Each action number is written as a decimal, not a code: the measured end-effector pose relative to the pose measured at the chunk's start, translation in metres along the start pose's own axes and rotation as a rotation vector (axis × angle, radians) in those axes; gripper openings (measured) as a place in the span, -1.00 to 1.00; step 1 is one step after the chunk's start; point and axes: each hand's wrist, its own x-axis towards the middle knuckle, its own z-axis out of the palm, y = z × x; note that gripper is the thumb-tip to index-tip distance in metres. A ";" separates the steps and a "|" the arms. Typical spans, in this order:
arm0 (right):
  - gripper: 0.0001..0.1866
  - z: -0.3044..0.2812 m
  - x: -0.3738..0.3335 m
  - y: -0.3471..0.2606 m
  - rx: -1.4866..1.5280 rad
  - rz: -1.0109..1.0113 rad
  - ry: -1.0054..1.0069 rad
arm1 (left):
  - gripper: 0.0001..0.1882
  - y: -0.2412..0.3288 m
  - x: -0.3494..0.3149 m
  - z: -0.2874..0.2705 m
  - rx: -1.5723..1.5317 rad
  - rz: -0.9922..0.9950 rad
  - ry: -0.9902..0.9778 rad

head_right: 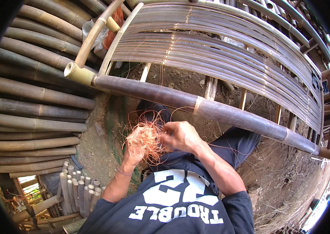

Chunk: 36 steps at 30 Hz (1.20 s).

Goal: The person arranges thin bamboo strips into a frame and then sits on the ground to tie the strips to the frame using orange string. The person repeatedly wraps and knots the string to secure the strips in place.

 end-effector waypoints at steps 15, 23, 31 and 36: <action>-0.30 -0.107 -0.031 0.045 -0.175 0.025 0.318 | -0.09 -0.063 -0.040 -0.087 0.253 -0.500 -0.176; -0.34 -0.173 -0.126 0.006 0.399 -0.123 0.339 | 0.15 -0.086 0.029 -0.004 0.180 -0.414 -0.213; -0.60 -0.268 -0.326 0.069 0.388 -0.021 1.303 | -0.47 -0.176 0.002 -0.020 0.097 -0.650 -0.177; -0.59 -0.316 -0.476 0.171 0.660 0.056 1.733 | -0.70 -0.216 -0.016 -0.100 0.272 -0.537 0.328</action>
